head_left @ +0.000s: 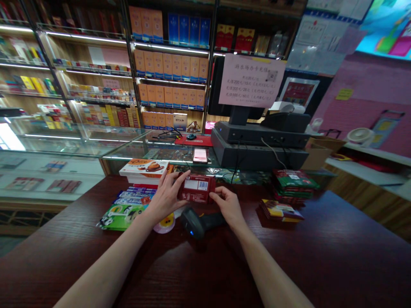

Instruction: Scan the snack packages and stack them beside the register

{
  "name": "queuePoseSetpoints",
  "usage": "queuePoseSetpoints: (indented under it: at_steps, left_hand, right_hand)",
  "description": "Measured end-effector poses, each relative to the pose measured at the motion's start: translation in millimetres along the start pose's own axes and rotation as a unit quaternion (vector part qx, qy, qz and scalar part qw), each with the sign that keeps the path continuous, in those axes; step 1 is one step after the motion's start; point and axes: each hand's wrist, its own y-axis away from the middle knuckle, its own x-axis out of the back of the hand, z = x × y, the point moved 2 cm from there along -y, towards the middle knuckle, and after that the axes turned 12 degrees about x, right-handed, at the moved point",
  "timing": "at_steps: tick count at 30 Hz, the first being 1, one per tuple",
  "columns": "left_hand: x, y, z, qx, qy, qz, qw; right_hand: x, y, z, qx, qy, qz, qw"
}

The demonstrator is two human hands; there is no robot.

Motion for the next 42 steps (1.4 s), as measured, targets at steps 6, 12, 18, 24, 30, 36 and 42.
queuePoseSetpoints:
  at_steps: [6, 12, 18, 24, 30, 36, 42]
  left_hand:
    - [3.0, -0.2, 1.5, 0.007, 0.05, -0.027, 0.998]
    - [-0.8, -3.4, -5.9, 0.074, 0.153, 0.0, 0.986]
    - [-5.6, -4.8, -6.7, 0.197, 0.363, 0.002, 0.911]
    - [-6.3, -4.3, -6.8, 0.228, 0.366, -0.014, 0.902]
    - [0.8, -3.7, -5.2, 0.162, 0.343, 0.035, 0.924]
    - [7.2, -2.9, -2.3, 0.066, 0.266, 0.059, 0.96]
    - [8.9, -0.3, -5.0, -0.017, 0.185, 0.07, 0.98]
  right_hand:
    - [3.9, -0.2, 3.4, -0.007, 0.021, 0.026, 0.999]
    - [7.3, 0.0, -1.5, -0.008, 0.016, 0.049, 0.999]
    - [8.7, 1.4, -6.3, 0.024, 0.051, 0.065, 0.996]
    - [12.7, 1.2, -5.8, 0.084, 0.102, 0.093, 0.987]
    - [18.4, -0.4, -9.5, 0.138, 0.107, 0.108, 0.979]
    - [20.7, 0.7, -8.3, 0.085, 0.034, 0.061, 0.994]
    - [26.9, 1.7, -16.5, 0.09, 0.064, 0.036, 0.993]
